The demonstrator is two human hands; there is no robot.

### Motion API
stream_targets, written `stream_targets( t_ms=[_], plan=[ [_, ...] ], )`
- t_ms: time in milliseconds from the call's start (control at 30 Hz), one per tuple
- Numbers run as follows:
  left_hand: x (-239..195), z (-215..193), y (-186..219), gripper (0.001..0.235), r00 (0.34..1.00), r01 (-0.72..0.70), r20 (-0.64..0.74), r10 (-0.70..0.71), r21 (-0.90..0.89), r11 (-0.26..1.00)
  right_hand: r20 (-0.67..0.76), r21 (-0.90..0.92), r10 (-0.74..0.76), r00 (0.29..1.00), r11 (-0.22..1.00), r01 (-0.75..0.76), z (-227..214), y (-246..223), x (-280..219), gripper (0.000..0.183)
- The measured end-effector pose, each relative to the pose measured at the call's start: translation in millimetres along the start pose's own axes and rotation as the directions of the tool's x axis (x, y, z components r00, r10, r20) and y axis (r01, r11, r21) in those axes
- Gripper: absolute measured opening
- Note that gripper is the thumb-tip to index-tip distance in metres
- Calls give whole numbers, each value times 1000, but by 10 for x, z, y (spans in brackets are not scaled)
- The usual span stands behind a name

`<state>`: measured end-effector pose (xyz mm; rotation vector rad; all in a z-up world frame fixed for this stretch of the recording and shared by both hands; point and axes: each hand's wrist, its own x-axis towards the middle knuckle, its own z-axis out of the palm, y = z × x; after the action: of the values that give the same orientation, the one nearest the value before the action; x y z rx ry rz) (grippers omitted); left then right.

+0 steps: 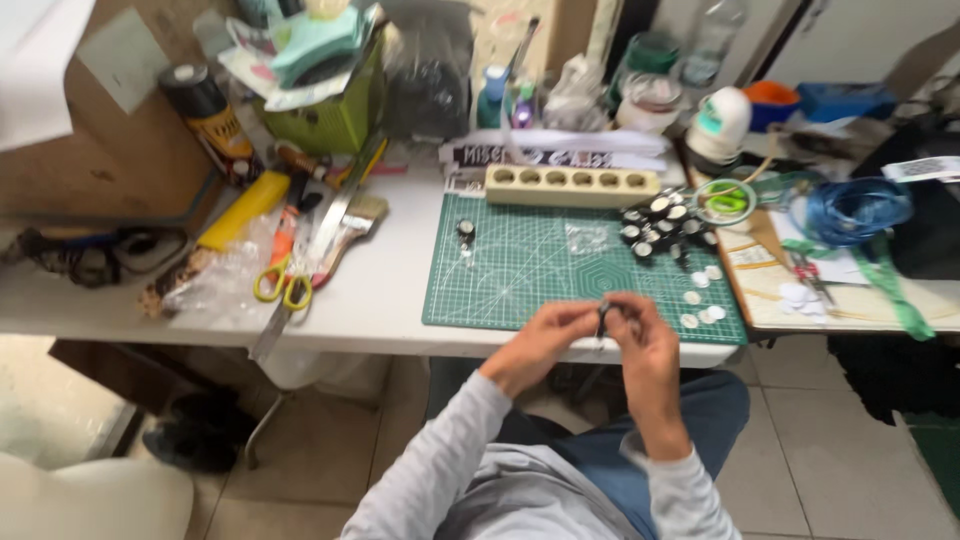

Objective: The person assembles small keychain devices by inserting circular white inserts into black housings. They handle the components one at a time, aligning and pressing them together, then placing the finished units on the cutting mat.

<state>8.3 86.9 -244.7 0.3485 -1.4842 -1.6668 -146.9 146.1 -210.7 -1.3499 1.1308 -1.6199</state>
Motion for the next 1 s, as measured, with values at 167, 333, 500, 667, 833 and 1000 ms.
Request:
stream_targets(
  t_ms=[167,333,500,667,833,1000],
  plan=[
    [-695,179,-154,38,969,175,-155,-194,-124,977,-42,127,295,954,949,-288,56,656,-521,24],
    [-1045,101,-261,37,966,188,-174,-192,-40,981,75,236,301,951,921,-310,88,750,-768,27],
    [-1229,11,-653,41,968,33,-246,-37,-21,999,135,51,182,974,980,-190,171,599,-571,25],
    [-1313,-20,-892,47,803,300,-519,-293,-72,951,158,-414,-252,955,861,296,448,421,-317,34],
    [-1123,-208,-458,40,855,157,-519,-4,251,955,265,-210,7,964,976,51,530,240,14,27],
    [-685,-399,366,34,800,253,-600,14,358,899,309,-258,97,946,966,-15,509,44,356,35]
  ],
)
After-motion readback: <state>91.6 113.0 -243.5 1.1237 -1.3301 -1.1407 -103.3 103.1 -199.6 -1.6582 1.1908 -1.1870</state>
